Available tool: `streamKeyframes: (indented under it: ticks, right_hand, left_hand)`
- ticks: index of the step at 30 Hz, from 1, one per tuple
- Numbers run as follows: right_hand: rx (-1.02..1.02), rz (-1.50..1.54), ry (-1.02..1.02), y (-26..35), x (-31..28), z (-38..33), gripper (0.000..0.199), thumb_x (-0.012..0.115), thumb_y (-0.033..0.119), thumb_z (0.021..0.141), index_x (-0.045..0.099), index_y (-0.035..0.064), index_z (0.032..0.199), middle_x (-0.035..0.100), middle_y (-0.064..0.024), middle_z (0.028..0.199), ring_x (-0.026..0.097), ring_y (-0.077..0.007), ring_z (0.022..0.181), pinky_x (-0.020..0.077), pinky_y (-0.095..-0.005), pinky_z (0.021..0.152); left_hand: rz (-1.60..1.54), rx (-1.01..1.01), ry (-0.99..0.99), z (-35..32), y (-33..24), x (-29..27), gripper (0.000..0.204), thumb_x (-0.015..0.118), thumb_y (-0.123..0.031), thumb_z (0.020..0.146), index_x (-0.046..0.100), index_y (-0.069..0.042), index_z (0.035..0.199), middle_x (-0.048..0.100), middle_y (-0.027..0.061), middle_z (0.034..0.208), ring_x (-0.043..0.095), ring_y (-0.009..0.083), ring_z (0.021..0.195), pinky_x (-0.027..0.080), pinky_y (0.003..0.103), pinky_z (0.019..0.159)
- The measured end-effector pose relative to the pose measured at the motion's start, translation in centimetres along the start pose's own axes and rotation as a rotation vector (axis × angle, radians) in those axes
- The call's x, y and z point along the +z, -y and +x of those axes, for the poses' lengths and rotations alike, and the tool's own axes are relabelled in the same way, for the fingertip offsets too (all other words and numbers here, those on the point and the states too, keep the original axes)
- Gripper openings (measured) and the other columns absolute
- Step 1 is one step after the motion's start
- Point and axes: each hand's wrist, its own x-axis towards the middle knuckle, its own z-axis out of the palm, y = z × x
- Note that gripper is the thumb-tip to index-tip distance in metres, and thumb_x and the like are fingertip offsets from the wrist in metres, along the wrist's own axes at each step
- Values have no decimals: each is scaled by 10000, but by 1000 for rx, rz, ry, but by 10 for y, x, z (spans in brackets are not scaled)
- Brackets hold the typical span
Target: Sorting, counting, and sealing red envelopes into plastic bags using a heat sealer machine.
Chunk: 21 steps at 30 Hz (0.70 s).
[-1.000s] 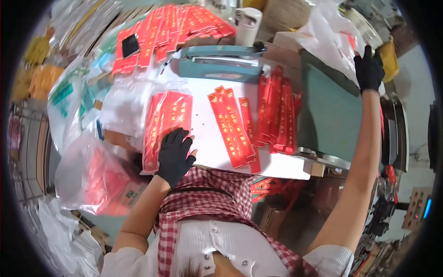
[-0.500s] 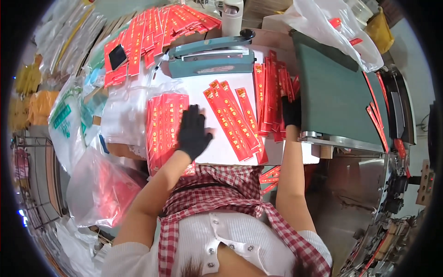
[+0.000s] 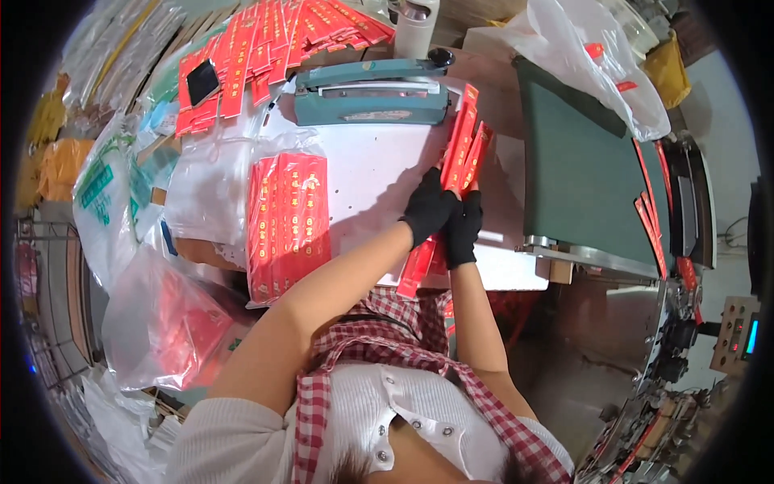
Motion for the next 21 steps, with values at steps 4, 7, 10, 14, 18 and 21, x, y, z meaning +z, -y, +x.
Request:
streamKeyframes:
  ticks: [4,7,10,14,18,21]
  right_hand:
    - [373,403,208,80,-7,-77,500,578,193,929,401,5,1357,613,-116,1093,569,-141,931,482,-287,782]
    - [376,512,273,93,0,-122,517,592,148,914,390,15,1372,588,-122,1164,573,-155,986,482,-288,836]
    - [169,444,395,81,23,-127,435,537,128,930,439,-7,1332,608,-127,1118,576,-170,988,474,-314,862]
    - [301,440,512,78,37,-100,406,536,154,956,483,10,1332,599,-82,1157,535,-130,1037,434,-276,912]
    - [-241,-110,144,39,35,-79,340,565,129,918,538,1,1232,584,-151,1132,557,-248,1073,437,-336,927]
    - [-209,-77,215,41,14,-64,362,597,104,869,538,6,1212,563,-171,1128,560,-313,1059,443,-361,920]
  left_hand:
    - [-265,-6,45,-61,60,-47,604,554,-225,952,299,-5,1453,551,156,1295,541,182,1152,442,300,954]
    - [-85,112,35,-114,65,-78,597,525,-212,966,270,16,1455,517,186,1327,494,215,1227,403,321,1006]
    - [73,141,-196,-139,95,-101,577,514,-190,957,281,14,1445,420,222,1404,405,320,1318,336,394,1070]
    - [341,45,-396,-148,76,-113,581,503,-203,945,301,34,1436,348,242,1466,347,328,1367,297,398,1107]
    - [30,-94,-484,-145,93,-129,658,569,-229,936,271,65,1444,304,210,1509,279,274,1411,215,354,1154]
    - [-8,-139,-508,-150,90,-138,665,560,-221,933,257,71,1447,272,210,1523,233,274,1429,179,350,1165]
